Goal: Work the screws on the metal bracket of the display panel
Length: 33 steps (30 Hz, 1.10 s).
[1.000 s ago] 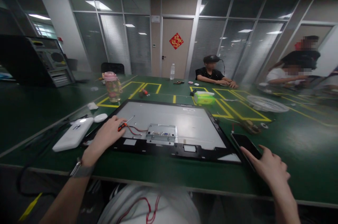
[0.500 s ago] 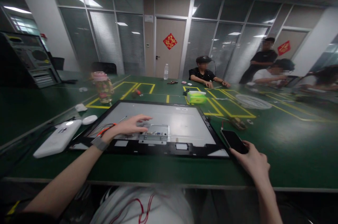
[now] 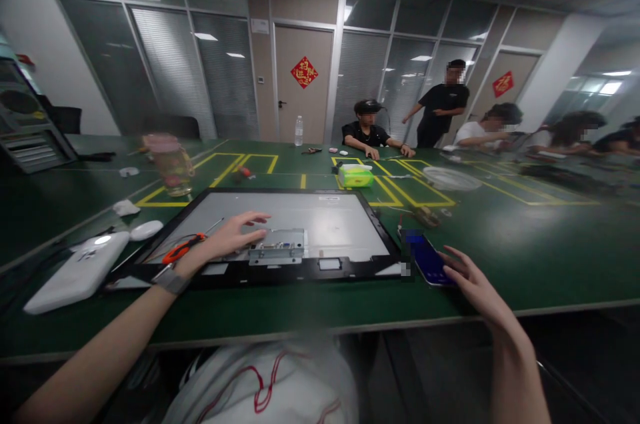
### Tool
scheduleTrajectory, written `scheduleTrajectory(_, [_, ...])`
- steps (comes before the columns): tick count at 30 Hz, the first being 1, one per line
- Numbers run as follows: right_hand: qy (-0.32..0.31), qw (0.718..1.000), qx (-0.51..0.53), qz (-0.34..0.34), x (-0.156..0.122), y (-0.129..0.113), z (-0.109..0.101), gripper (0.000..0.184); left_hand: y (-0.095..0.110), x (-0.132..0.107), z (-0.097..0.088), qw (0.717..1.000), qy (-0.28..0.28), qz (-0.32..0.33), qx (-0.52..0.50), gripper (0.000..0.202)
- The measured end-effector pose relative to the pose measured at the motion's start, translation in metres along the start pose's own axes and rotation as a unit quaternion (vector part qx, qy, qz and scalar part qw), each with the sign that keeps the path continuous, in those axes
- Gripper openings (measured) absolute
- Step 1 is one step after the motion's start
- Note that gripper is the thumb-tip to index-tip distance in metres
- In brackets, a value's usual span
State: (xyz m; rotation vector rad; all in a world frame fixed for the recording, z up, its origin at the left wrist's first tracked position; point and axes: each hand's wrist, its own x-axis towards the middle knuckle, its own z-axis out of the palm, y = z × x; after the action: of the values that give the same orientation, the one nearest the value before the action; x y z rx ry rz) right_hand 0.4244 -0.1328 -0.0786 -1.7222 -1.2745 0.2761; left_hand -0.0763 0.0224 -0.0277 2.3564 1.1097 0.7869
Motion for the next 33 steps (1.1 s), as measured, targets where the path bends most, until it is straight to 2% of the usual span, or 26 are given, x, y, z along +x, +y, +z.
scheduleTrajectory(2, [-0.035,0.998,0.045,0.028,-0.001,-0.004,-0.003,0.057,-0.002,0.001,0.001,1.0,-0.001,-0.002,0.008,0.05])
scheduleTrajectory(4, [-0.042,0.995,0.076,0.042,-0.001,-0.003,-0.002,0.059,-0.002,0.001,0.001,1.0,-0.002,-0.001,0.016,0.05])
scheduleTrajectory(6, [-0.04,0.993,0.099,0.058,0.001,0.002,0.002,0.061,-0.001,0.0,0.001,1.0,0.0,-0.002,0.022,0.049])
scheduleTrajectory(8, [-0.01,0.99,0.12,0.077,0.004,0.007,0.007,0.063,-0.001,0.0,0.0,1.0,0.003,-0.008,0.023,0.049])
scheduleTrajectory(10, [0.086,0.983,0.131,0.098,0.006,0.007,0.012,0.063,-0.001,-0.001,-0.001,1.0,0.003,-0.015,0.017,0.049])
scheduleTrajectory(12, [0.248,0.953,0.131,0.11,0.008,-0.006,0.019,0.063,-0.003,-0.001,-0.002,1.0,-0.01,-0.022,0.006,0.049])
scheduleTrajectory(13, [0.298,0.943,0.118,0.09,0.009,-0.018,0.023,0.061,-0.004,-0.001,-0.003,0.999,-0.022,-0.026,0.0,0.05])
scheduleTrajectory(14, [0.301,0.947,0.1,0.055,0.01,-0.033,0.03,0.056,-0.005,0.0,-0.003,0.999,-0.037,-0.031,-0.008,0.051])
scheduleTrajectory(16, [0.217,0.973,0.076,-0.025,0.011,-0.069,0.048,0.047,-0.006,0.0,-0.004,0.996,-0.071,-0.042,-0.021,0.054])
scheduleTrajectory(18, [0.047,0.99,0.065,-0.115,0.013,-0.109,0.074,0.042,-0.007,-0.001,-0.005,0.993,-0.1,-0.049,-0.032,0.057])
scheduleTrajectory(19, [-0.035,0.983,0.057,-0.168,0.016,-0.127,0.089,0.042,-0.008,-0.002,-0.006,0.992,-0.111,-0.051,-0.037,0.059])
scheduleTrajectory(21, [-0.198,0.947,0.045,-0.25,0.023,-0.156,0.119,0.052,-0.01,-0.003,-0.008,0.989,-0.127,-0.052,-0.046,0.063])
scheduleTrajectory(23, [-0.332,0.906,0.017,-0.26,0.032,-0.174,0.147,0.071,-0.012,-0.004,-0.011,0.987,-0.139,-0.054,-0.054,0.068])
scheduleTrajectory(25, [-0.427,0.874,0.002,-0.231,0.041,-0.181,0.167,0.084,-0.014,-0.005,-0.013,0.986,-0.148,-0.059,-0.058,0.071])
scheduleTrajectory(28, [-0.5,0.839,0.023,-0.214,0.051,-0.175,0.184,0.087,-0.016,-0.005,-0.014,0.984,-0.153,-0.067,-0.059,0.073])
scheduleTrajectory(33, [-0.488,0.84,0.071,-0.228,0.049,-0.156,0.196,0.087,-0.017,-0.004,-0.013,0.988,-0.144,-0.048,-0.039,0.074])
